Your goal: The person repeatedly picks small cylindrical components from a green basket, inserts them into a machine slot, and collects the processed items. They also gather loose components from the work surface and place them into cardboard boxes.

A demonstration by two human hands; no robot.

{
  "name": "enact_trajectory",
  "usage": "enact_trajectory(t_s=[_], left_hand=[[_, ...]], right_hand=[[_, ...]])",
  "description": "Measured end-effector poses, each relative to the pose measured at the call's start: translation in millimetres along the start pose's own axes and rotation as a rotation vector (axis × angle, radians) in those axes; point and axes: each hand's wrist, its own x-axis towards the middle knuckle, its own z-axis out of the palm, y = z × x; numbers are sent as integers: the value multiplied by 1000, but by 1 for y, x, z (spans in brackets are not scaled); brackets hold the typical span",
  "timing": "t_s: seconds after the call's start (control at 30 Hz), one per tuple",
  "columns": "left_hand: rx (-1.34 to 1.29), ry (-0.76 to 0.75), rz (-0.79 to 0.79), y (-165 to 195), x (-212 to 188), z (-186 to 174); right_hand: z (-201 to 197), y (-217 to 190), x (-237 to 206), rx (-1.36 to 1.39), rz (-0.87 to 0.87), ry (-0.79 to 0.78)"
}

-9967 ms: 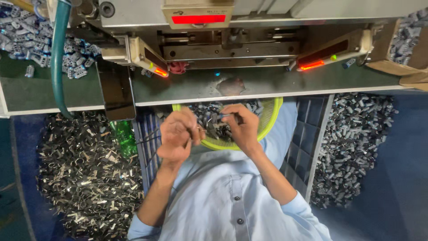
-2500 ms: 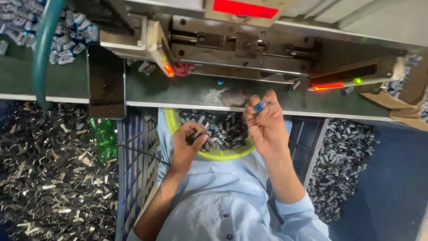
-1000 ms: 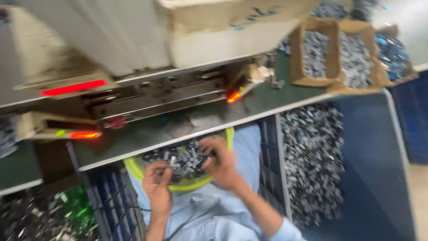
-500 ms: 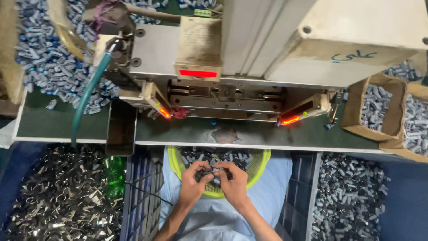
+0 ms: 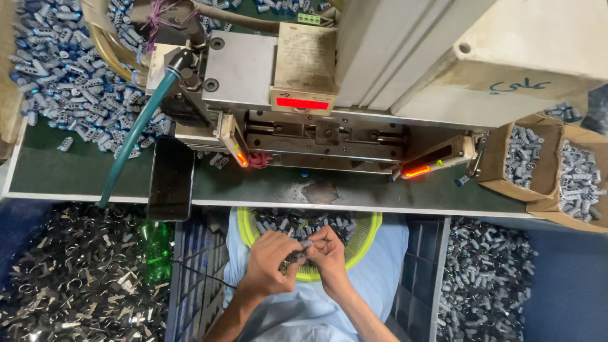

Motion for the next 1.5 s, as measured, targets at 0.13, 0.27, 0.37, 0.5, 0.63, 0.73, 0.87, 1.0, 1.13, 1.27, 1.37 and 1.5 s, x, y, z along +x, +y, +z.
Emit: enact_trajectory(t_s=[0.13, 0.27, 0.37, 0.5, 0.63, 0.73, 0.87, 1.0, 1.13, 1.27, 1.37, 1.5], left_hand=[[189, -142, 172, -7, -8, -6], [-9, 157, 76, -9, -26, -6], [-254, 291, -432, -13, -36, 9], [-237, 126, -764, -26, -39, 36], [-319, 41, -1048, -32, -45, 41], [-579, 138, -1029, -36, -47, 33], [-553, 105, -978, -33, -42, 27], [-498, 128, -906, -25, -32, 16], [-381, 113, -613, -14, -25, 8], [-268, 83, -530, -2, -20, 10], [-288, 34, -588, 2, -12, 12], [-164, 62, -386, -1, 7, 8]], right_hand=[[6, -13, 6, -90, -17, 95], [19, -55, 26, -130, -234, 168], [37, -101, 46, -202, -411, 177], [69, -163, 92, -742, -858, 254], [98, -199, 129, -1380, -1251, 152], [108, -212, 141, -1313, -1033, 12], [106, -219, 116, -1467, -1038, -26], [98, -177, 47, -1234, -1165, 223], [85, -95, 8, -1029, -724, -30], [57, -44, -10, -557, -348, 130], [38, -37, -10, -554, -325, 155], [32, -44, 3, -249, -363, 89]])
